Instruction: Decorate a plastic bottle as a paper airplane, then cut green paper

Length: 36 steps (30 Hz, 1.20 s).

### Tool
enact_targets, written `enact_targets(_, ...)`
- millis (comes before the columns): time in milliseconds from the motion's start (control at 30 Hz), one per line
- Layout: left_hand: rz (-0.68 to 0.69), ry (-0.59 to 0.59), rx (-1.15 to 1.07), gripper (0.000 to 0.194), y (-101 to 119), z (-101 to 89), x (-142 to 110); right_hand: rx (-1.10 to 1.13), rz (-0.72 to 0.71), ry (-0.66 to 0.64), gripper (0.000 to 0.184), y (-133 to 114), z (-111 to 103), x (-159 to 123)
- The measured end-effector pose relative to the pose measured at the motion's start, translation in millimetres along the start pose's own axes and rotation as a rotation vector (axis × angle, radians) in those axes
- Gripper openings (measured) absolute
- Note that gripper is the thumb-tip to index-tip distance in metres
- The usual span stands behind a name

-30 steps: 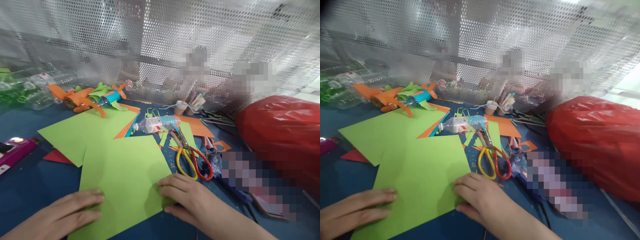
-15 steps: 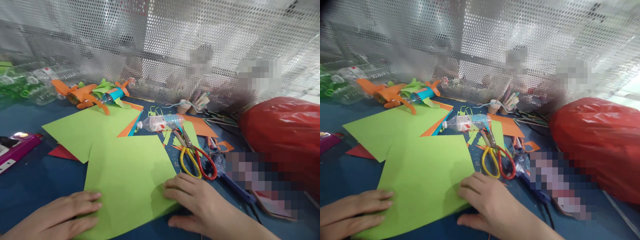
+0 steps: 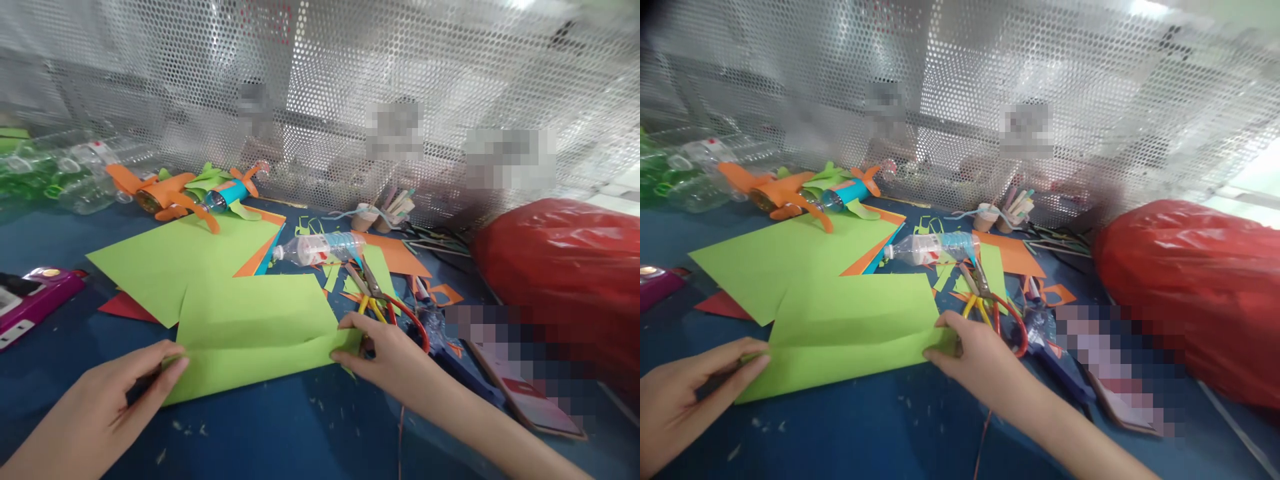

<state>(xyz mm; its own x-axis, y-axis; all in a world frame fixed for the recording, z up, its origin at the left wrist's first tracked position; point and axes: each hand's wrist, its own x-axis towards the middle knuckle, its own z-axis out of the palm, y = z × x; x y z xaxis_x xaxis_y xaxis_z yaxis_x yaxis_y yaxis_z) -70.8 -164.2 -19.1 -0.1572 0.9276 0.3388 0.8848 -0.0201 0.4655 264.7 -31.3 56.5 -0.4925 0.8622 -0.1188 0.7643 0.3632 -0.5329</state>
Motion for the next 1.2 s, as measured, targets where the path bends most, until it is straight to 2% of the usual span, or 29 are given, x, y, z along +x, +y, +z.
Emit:
enact_targets(100, -0.06, -0.055, 0.014, 0.034, -1.3, 3.0, 0.3, -0.01, 0.071, 0.024, 0.025, 0.1, 4.2, 10.8)
enact_targets(233, -0.153, -0.115, -0.091, 0.043, -1.4, 4.1, 0.9, -0.02, 0.046, 0.069, 0.035, 1.0, 11.6, 16.3)
enact_targets(367, -0.179, -0.126, -0.118, 0.048, 0.8, 6.1, -0.7, -0.057, 0.048, 0.111, 0.035, -1.8, 16.8, 12.3)
enact_targets(533, -0.093, -0.04, -0.026, 0.05, -1.5, 16.4, -8.0, -0.142, 0.038, 0.125, 0.028, -3.1, 21.7, 8.2)
enact_targets(767, 0.074, 0.051, 0.117, 0.048, -6.1, 24.0, -13.1, -0.181, -0.017, 0.191, 0.03, 2.3, 28.6, 10.5)
enact_targets(833, 0.115, 0.031, 0.115, 0.044, -3.6, 22.9, -13.2, -0.202, -0.046, 0.196, 0.028, 2.8, 29.7, 10.1)
enact_targets(1000, 0.111, -0.096, 0.072, 0.039, 2.5, 17.6, -14.2, -0.231, -0.116, 0.221, 0.025, 1.9, 30.5, 7.2)
enact_targets(1200, 0.256, -0.173, 0.076, 0.032, -5.9, 14.1, -15.6, -0.238, -0.175, 0.193, 0.021, 2.1, 30.1, 4.5)
